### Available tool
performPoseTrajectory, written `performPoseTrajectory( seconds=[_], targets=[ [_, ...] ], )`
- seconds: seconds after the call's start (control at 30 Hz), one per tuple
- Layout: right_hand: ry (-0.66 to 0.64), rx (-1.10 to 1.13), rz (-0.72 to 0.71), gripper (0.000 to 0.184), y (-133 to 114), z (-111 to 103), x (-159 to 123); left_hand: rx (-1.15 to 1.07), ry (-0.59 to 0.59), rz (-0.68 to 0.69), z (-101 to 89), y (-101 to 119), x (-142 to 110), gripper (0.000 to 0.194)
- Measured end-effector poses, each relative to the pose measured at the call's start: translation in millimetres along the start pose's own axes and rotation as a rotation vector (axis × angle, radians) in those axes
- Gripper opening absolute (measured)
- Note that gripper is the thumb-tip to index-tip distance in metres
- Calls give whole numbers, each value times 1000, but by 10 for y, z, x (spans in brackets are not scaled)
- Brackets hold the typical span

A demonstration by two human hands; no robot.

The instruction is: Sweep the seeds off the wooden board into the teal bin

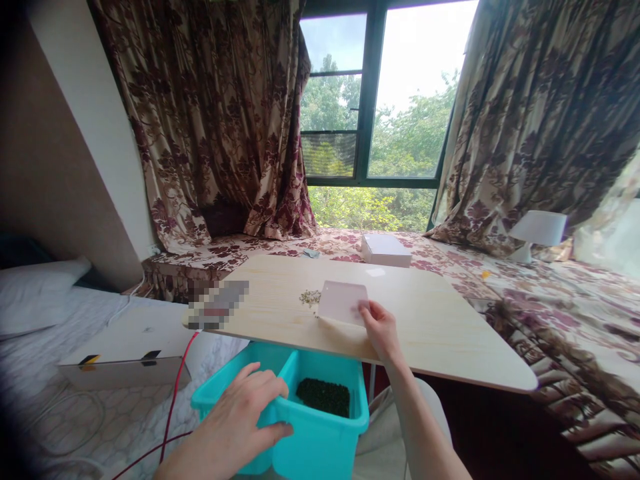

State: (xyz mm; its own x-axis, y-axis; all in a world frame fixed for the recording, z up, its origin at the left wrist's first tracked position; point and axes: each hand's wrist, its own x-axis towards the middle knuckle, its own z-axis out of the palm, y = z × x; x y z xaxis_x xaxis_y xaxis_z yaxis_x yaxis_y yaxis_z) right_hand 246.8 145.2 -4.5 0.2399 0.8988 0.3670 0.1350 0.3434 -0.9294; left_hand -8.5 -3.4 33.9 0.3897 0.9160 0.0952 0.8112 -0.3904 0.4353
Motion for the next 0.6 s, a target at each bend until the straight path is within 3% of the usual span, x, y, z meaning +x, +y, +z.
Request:
performPoseTrajectory(
  seconds=[0.4,0.6],
  targets=[
    [-121,40,47,38,-83,4,-30,-1,17,-1,22,-74,-17,20],
    [-61,79,44,37,-44,-23,-14,9,20,-8,14,-92,-3,20]
  ],
)
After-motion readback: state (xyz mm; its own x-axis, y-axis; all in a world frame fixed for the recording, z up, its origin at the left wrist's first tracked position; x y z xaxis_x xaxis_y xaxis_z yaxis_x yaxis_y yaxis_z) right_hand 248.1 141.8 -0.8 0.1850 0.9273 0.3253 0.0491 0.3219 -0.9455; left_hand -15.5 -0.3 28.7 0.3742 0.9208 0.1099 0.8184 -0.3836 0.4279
